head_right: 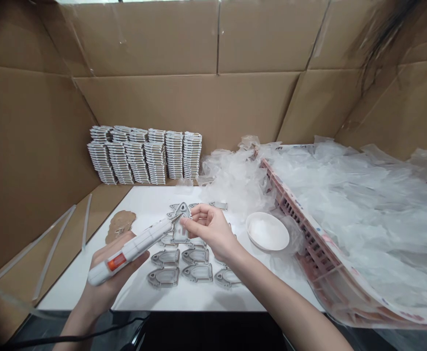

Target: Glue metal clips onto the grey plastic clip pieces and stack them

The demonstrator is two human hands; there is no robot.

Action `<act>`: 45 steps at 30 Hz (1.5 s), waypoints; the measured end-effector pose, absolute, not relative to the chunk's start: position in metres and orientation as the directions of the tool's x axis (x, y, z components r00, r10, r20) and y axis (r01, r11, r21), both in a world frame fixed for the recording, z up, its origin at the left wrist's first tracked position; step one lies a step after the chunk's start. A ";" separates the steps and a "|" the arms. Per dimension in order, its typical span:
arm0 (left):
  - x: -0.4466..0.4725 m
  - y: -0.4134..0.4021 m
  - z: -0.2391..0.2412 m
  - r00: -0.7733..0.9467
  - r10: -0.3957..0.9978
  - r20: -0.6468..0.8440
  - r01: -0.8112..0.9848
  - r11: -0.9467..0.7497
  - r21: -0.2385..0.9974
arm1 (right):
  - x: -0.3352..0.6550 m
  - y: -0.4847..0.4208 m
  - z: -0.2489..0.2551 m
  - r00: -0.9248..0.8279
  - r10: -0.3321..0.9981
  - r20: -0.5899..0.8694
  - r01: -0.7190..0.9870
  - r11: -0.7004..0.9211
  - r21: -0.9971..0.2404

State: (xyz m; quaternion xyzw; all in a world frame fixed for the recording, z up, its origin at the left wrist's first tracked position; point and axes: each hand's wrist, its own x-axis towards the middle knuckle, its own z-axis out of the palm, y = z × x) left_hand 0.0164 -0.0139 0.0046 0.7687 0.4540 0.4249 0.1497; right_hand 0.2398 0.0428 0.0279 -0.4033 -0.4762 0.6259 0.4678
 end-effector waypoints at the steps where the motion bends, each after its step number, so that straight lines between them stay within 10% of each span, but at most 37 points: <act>1: 0.016 -0.014 0.004 0.228 0.829 0.511 0.575 -0.538 0.616 | 0.240 0.043 0.028 -0.235 0.970 -0.061 -0.204 -0.110 -0.973; 17: 0.001 -0.018 -0.001 0.034 0.868 0.496 0.560 -0.427 0.710 | 0.247 0.043 0.030 -0.247 0.967 -0.062 -0.212 -0.117 -0.970; 26: -0.009 -0.019 0.020 0.473 0.871 0.128 0.506 -0.388 0.770 | 0.253 0.039 0.045 -0.196 0.954 0.228 -0.071 0.218 -0.973; 45: -0.001 -0.013 0.009 0.341 0.897 0.282 0.493 -0.426 0.758 | 0.254 0.039 0.038 -0.256 0.928 0.272 -0.005 0.280 -0.960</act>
